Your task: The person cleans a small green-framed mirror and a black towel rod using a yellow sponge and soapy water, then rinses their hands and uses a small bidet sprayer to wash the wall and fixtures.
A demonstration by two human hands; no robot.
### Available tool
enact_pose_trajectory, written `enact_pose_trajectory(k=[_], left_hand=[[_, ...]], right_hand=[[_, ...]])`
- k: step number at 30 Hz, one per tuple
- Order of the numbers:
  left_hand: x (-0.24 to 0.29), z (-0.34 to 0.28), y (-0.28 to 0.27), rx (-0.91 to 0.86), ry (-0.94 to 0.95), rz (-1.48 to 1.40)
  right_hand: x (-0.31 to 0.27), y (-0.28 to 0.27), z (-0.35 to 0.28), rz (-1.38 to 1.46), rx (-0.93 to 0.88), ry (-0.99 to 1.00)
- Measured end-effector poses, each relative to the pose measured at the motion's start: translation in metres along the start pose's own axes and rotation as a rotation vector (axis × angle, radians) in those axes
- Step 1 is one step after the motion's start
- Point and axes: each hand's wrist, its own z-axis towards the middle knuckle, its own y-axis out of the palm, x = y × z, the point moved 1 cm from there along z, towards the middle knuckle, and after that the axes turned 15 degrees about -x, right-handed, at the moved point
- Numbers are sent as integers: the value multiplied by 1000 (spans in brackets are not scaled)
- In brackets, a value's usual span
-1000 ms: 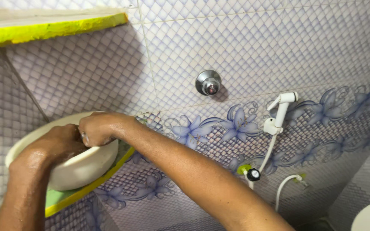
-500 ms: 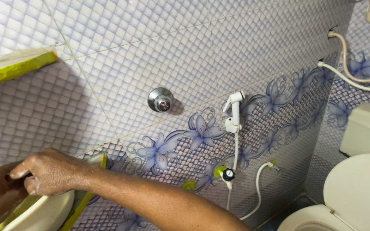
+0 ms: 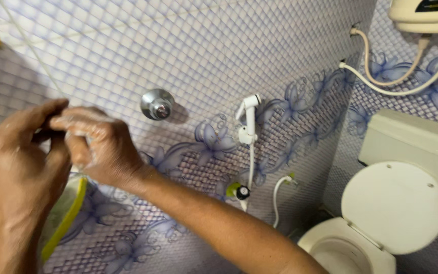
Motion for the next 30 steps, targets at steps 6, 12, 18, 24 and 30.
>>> enact_pose_trajectory(k=[6, 12, 18, 24, 30], left_hand=[[39, 75, 158, 70, 246, -665], [81, 88, 274, -101, 53, -805], [82, 91, 366, -171, -98, -585], [74, 101, 406, -165, -57, -529], [91, 108, 414, -388, -114, -601]], right_hand=[[42, -122, -22, -287, 329, 135], [107, -222, -81, -530, 345, 294], [197, -267, -154, -564, 347, 760], [251, -259, -192, -576, 266, 847], [264, -251, -193, -283, 317, 856]])
